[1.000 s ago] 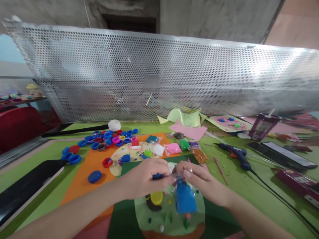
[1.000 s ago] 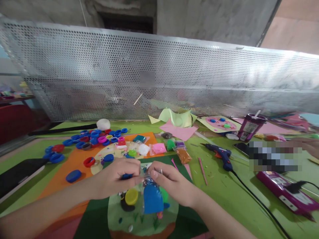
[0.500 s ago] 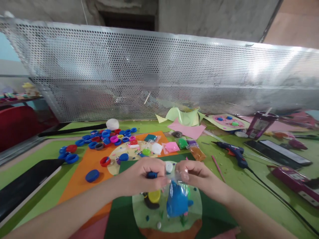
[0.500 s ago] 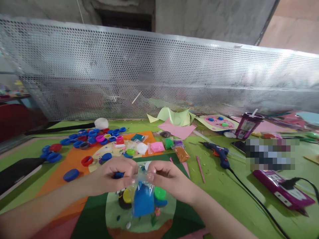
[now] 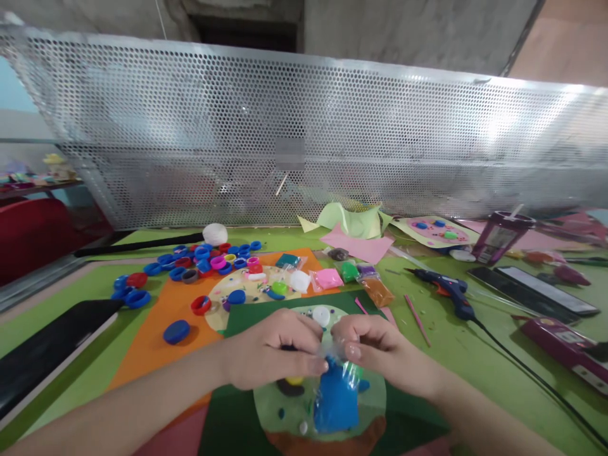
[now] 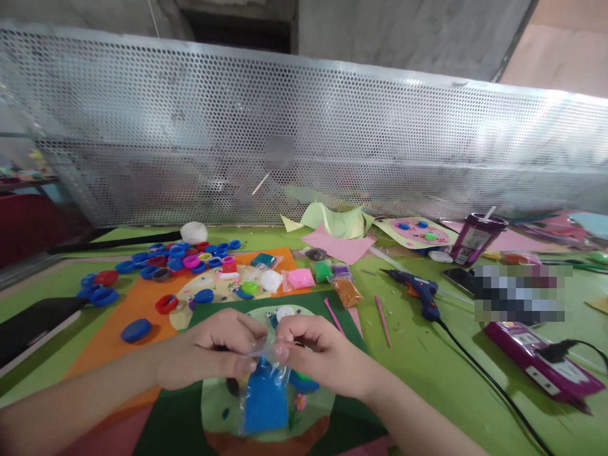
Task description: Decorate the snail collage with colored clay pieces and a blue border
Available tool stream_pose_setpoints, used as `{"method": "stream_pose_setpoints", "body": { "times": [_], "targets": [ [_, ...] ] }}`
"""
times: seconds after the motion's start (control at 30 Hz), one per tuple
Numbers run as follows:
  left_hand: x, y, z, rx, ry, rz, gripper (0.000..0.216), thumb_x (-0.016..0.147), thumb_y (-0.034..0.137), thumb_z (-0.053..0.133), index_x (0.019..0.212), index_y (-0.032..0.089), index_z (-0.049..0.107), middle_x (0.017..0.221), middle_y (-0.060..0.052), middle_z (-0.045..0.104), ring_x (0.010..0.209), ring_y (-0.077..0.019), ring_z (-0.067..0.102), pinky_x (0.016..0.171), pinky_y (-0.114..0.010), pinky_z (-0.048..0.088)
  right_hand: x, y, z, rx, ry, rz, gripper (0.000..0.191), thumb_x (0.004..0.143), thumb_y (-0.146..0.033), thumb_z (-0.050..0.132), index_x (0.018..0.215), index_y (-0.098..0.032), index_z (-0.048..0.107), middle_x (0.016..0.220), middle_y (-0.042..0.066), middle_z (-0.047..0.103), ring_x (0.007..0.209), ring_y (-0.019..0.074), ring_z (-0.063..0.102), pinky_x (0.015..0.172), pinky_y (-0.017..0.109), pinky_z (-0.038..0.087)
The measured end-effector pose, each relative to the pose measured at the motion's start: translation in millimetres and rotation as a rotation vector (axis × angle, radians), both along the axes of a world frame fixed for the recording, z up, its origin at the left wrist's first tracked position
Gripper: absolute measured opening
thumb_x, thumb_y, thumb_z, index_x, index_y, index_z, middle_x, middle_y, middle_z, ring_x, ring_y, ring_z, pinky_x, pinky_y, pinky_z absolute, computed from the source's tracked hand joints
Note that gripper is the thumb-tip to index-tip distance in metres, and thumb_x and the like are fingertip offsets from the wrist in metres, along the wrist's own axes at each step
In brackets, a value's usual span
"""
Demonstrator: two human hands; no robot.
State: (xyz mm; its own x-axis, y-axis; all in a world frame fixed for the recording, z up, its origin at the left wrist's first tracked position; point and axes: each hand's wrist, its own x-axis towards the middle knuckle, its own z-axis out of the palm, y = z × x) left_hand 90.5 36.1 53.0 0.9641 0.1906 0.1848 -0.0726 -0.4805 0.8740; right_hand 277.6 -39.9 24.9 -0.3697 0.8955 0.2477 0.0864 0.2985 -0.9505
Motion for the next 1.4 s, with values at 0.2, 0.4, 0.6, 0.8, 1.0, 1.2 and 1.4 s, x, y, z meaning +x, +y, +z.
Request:
{"method": "stream_pose_setpoints", "body": {
  "times": [0.2, 0.4, 0.6, 0.8, 1.0, 1.2, 1.4],
  "targets": [
    [1.6, -0.7, -1.5, 0.068, 0.014, -0.016, 0.042, 0.087, 0.037, 0.046, 0.051, 0.017, 0.037, 0.055, 0.002, 0.034, 0.053, -0.0122, 0.037, 0.051, -0.025, 0.03, -6.1, -0.8, -0.7, -0.047, -0.054, 0.053, 0.038, 0.084, -0.048, 0.052, 0.059, -0.02, 0.046, 0.056, -0.004, 0.037, 0.053, 0.0106, 0.037, 0.048, 0.023, 0.034],
    [2.4, -2.0, -7.1, 0.083, 0.031, -0.049, 0.037, 0.084, 0.031, 0.049, 0.052, 0.018, 0.034, 0.057, 0.003, 0.035, 0.056, -0.0126, 0.039, 0.052, -0.025, 0.031, -6.6, -2.4, -2.7, -0.108, -0.058, 0.143, 0.038, 0.085, -0.046, 0.052, 0.057, -0.021, 0.046, 0.054, -0.005, 0.033, 0.05, 0.0104, 0.035, 0.044, 0.023, 0.03],
    [2.8, -2.8, -8.8, 0.228, 0.028, -0.021, 0.036, 0.089, 0.024, 0.039, 0.055, 0.019, 0.027, 0.058, 0.003, 0.033, 0.057, -0.0127, 0.037, 0.054, -0.025, 0.03, -9.1, 3.8, -9.5, -0.068, 0.02, 0.093, 0.04, 0.08, -0.053, 0.056, 0.06, -0.02, 0.044, 0.058, -0.006, 0.032, 0.053, 0.0094, 0.028, 0.047, 0.023, 0.024],
    [2.7, 2.7, -9.2, 0.202, 0.087, 0.066, 0.036, 0.092, 0.034, 0.036, 0.06, 0.017, 0.038, 0.064, 0.002, 0.04, 0.06, -0.0125, 0.041, 0.057, -0.023, 0.034, -6.3, 5.2, -5.8, -0.083, -0.022, 0.067, 0.045, 0.081, -0.049, 0.054, 0.051, -0.02, 0.038, 0.052, -0.007, 0.025, 0.048, 0.0082, 0.022, 0.044, 0.024, 0.02],
    [-4.9, 24.6, -8.3, 0.19, 0.013, 0.293, 0.014, 0.085, 0.032, 0.053, 0.088, 0.019, 0.054, 0.087, -0.001, 0.053, 0.074, -0.0141, 0.05, 0.064, -0.023, 0.04, 21.7, 22.2, -1.4, -0.059, -0.015, -0.27, 0.043, 0.076, -0.056, 0.057, 0.058, -0.019, 0.047, 0.058, -0.005, 0.037, 0.053, 0.0089, 0.035, 0.049, 0.023, 0.031],
    [-10.8, 35.0, -10.3, 0.261, -0.004, 0.405, 0.02, 0.089, 0.034, 0.049, 0.1, 0.024, 0.062, 0.101, -0.002, 0.063, 0.086, -0.0172, 0.058, 0.07, -0.025, 0.044, 56.3, 51.4, -23.6, -0.292, -0.177, -0.471, 0.033, 0.085, -0.047, 0.053, 0.08, -0.014, 0.058, 0.061, -0.004, 0.051, 0.05, 0.0091, 0.05, 0.049, 0.024, 0.044],
    [-28.6, 46.6, -28.9, 0.325, 0.04, 0.522, 0.023, 0.089, 0.03, 0.045, 0.095, 0.024, 0.067, 0.079, 0.001, 0.069, 0.079, -0.0178, 0.062, 0.076, -0.029, 0.045, 75.9, 66.0, -32.9, -0.343, -0.43, -0.632, 0.027, 0.09, -0.034, 0.053, 0.109, -0.015, 0.055, 0.104, 0.006, 0.06, 0.084, 0.0175, 0.061, 0.07, 0.035, 0.052]
  ]
}}
